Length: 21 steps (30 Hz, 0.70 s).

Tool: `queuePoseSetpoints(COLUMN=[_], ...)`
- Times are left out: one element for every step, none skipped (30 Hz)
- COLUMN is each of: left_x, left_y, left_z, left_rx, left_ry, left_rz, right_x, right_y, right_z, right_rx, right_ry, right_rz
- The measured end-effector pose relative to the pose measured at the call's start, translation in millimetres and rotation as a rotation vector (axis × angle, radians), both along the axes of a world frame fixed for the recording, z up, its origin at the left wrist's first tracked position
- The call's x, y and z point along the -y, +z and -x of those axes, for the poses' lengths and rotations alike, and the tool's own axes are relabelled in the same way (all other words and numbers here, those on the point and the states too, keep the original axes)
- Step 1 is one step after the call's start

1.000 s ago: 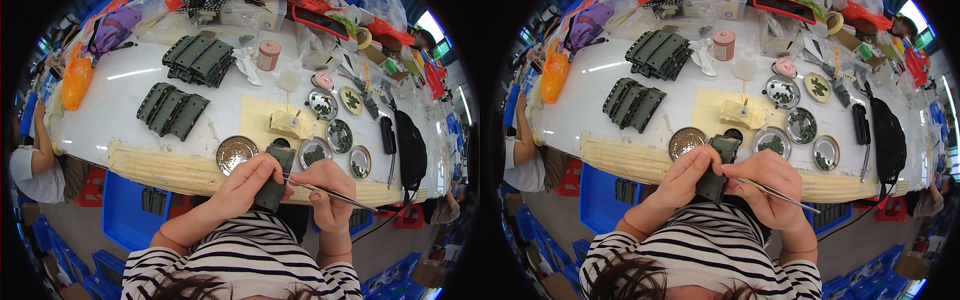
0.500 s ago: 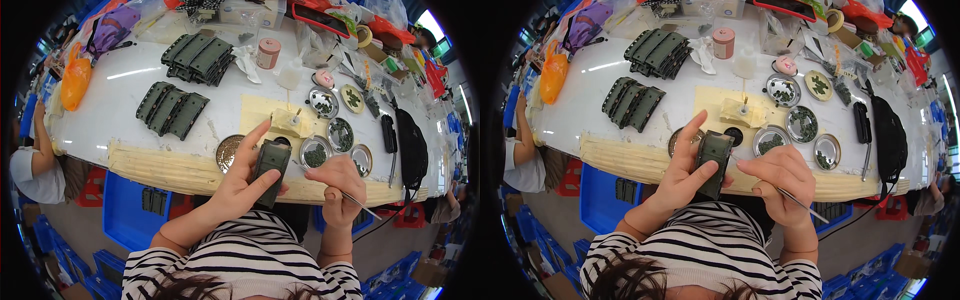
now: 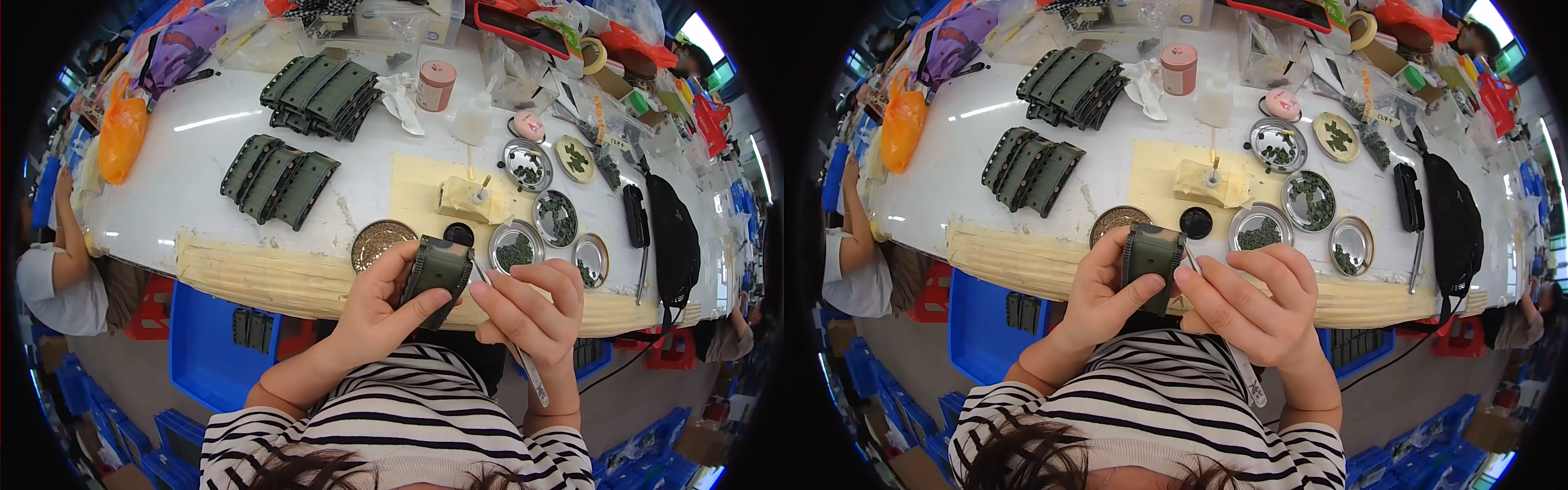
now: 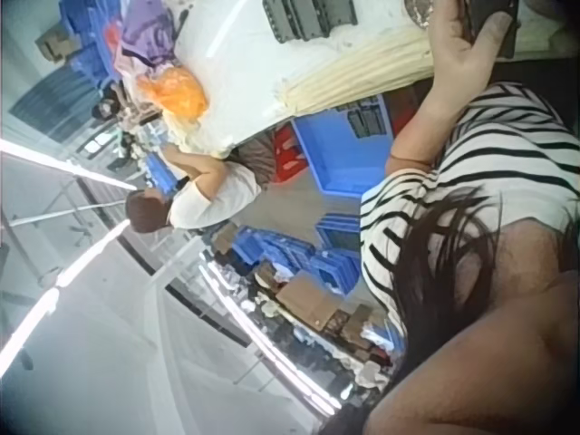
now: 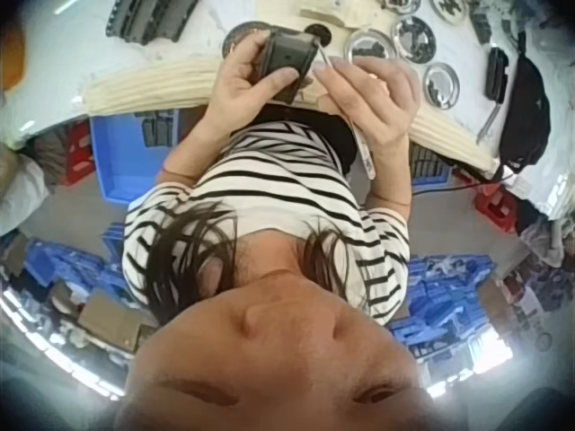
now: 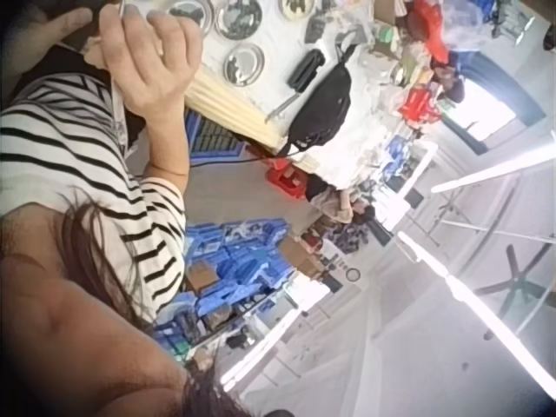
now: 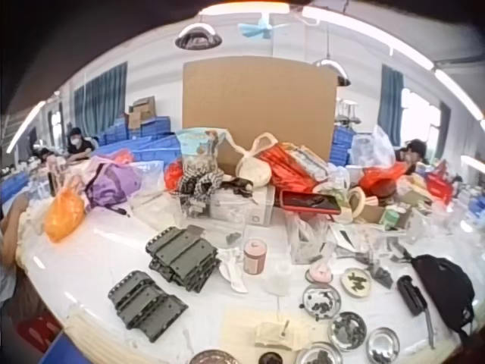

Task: Using a brush and tweezers to apply glue and attach small parts to model tank hulls.

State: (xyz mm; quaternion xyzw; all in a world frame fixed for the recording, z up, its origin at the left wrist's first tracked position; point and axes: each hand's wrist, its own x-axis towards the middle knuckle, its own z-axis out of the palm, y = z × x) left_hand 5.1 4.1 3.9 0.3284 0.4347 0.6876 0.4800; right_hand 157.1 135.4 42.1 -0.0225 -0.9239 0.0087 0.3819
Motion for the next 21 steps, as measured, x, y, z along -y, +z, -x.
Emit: queuePoseSetpoints(left_x=[0.2, 0.3, 0.6, 1.0, 1.2, 1.3, 1.4, 1.4, 1.9, 2.3, 2.7, 2.5, 2.3, 2.2, 2.3, 2.6, 3.0, 2.6, 2.2, 1.8, 2.3], left_y=[-1.0, -2.1, -3.7, -5.6, -6.6, -6.1, -5.2, -4.8, -5.1, -5.4, -5.9, -6.3, -6.9, -7.3, -6.8, -5.3, -4.0, -1.8, 0.2, 1.3, 1.3], left_z=[-0.4, -0.7, -0.8, -0.6, -0.6, -0.5, -0.4, -0.4, 0.0, 0.6, 1.1, 1.5, 1.9, 2.0, 1.7, 1.0, 0.7, 0.9, 1.5, 2.1, 3.1], left_rx=[-0.004, -0.008, -0.038, -0.068, -0.099, -0.093, -0.088, -0.083, -0.086, -0.088, -0.091, -0.058, -0.024, 0.01, 0.052, 0.094, 0.135, 0.153, 0.171, 0.189, 0.191], left_ry=[0.005, 0.01, 0.017, 0.023, 0.03, 0.026, 0.021, 0.017, 0.015, 0.014, 0.012, 0.0, -0.011, -0.023, -0.024, -0.025, -0.026, -0.037, -0.047, -0.058, -0.076], left_rz=[-0.006, -0.011, -0.016, -0.02, -0.024, -0.022, -0.02, -0.017, -0.018, -0.018, -0.018, -0.016, -0.014, -0.013, 0.0, 0.013, 0.025, 0.036, 0.046, 0.056, 0.055], right_x=[0.6, 1.1, 2.0, 2.9, 3.7, 5.2, 6.6, 7.4, 6.9, 5.7, 4.5, 3.4, 2.3, 1.2, -0.2, -1.6, -3.1, -4.8, -6.6, -7.7, -8.4], right_y=[0.1, 0.0, 0.1, 0.1, 0.2, 0.6, 1.4, 2.3, 2.9, 3.8, 4.6, 5.6, 6.6, 7.8, 9.1, 10.6, 11.1, 11.6, 12.0, 12.4, 12.9], right_z=[0.4, 0.8, 1.0, 1.1, 1.3, 1.5, 1.6, 1.7, 1.8, 1.8, 1.8, 1.5, 1.3, 1.0, 0.8, 0.4, -0.1, -1.7, -3.3, -4.0, -3.8], right_rx=[0.0, 0.0, 0.001, 0.001, 0.001, 0.009, 0.017, 0.024, 0.028, 0.032, 0.036, 0.048, 0.059, 0.07, 0.058, 0.046, 0.034, 0.016, -0.001, -0.018, -0.004], right_ry=[-0.005, -0.01, -0.02, -0.03, -0.04, -0.052, -0.065, -0.077, -0.06, -0.042, -0.025, -0.012, 0.0, 0.013, 0.034, 0.054, 0.076, 0.083, 0.091, 0.099, 0.111], right_rz=[-0.013, -0.026, -0.048, -0.07, -0.092, -0.112, -0.131, -0.151, -0.154, -0.158, -0.161, -0.155, -0.148, -0.142, -0.079, -0.017, 0.046, 0.078, 0.11, 0.143, 0.15])
